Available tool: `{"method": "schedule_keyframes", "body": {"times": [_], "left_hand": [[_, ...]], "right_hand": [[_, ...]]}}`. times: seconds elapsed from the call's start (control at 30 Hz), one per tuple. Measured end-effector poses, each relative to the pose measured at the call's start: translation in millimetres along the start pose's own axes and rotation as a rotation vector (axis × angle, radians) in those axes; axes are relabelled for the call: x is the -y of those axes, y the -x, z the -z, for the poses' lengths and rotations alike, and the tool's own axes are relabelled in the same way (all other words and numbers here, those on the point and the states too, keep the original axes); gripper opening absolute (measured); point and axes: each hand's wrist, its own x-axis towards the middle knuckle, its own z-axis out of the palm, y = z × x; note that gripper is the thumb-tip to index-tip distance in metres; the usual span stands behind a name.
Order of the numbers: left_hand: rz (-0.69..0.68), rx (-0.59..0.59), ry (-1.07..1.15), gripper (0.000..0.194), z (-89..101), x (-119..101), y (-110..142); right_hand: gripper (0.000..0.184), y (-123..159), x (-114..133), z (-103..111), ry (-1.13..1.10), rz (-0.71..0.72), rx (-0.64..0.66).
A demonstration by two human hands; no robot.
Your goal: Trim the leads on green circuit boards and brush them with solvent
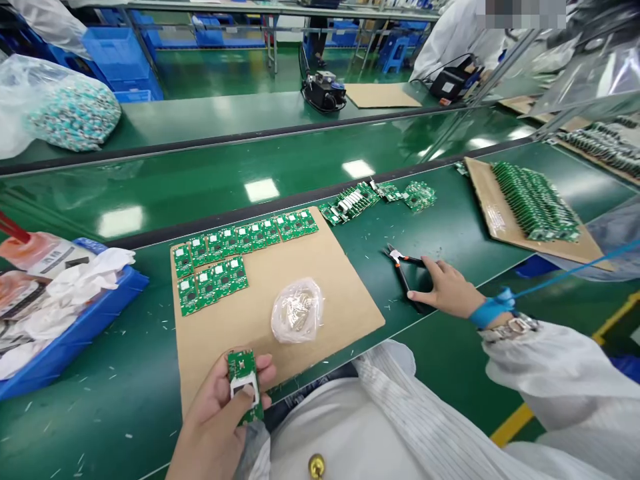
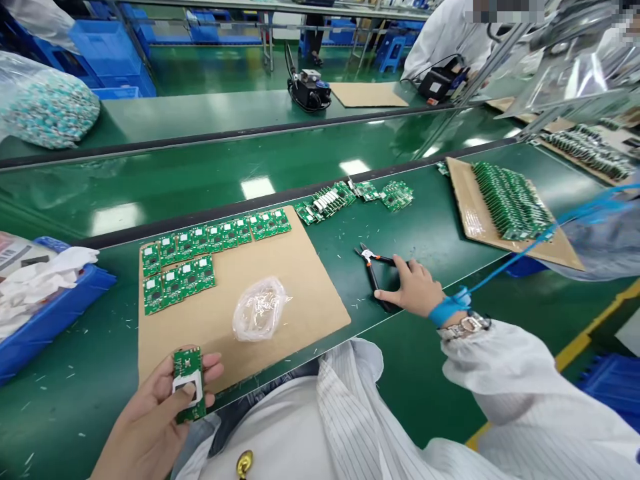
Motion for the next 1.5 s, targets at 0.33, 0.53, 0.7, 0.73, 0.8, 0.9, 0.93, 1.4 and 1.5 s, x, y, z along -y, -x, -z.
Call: {"method": "schedule_keyframes", "body": {"times": [0.33,0.53,0.7,0.73,0.8,0.9,0.93,1.4,1.5], "left_hand": [[-0.009,0.0,0.0,0.028,-20.6,7,1],[-0.032,0.052,-0.02,0.028,-14.6,8,-4],[-0.056,0.124,-0.051,0.03,-17.7,5,-6],[-0.066,0.137,-0.053,0.03,-19.9,4,-5],[-0.083,0.179,-0.062,0.028,-24.3,3,-4],[-0.132,0.245,-0.103,0.023,-29.5,2,-2],[-0.158,0.258,-0.126,0.021,-30.8,2,-1],[-0.365,0.169,-0.656,0.024,-34.4,6,28],[-0.396,0.151,-0.692,0.026,-32.2,7,28]], "right_hand": [[0.065,-5,-2,1,-0.154,0.11,0.144],[0.05,8,-7,28,-0.543,0.154,0.249],[0.054,61,23,47,-1.58,0.13,0.645],[0.058,72,34,46,-1.735,0.14,0.77],[0.061,93,58,42,-1.929,0.192,0.982],[0.057,110,87,35,-2.041,0.228,1.111],[0.056,113,93,35,-2.015,0.259,1.087],[0.054,97,115,55,-0.724,0.873,-0.181],[0.059,95,112,57,-0.69,0.863,-0.216]]}}
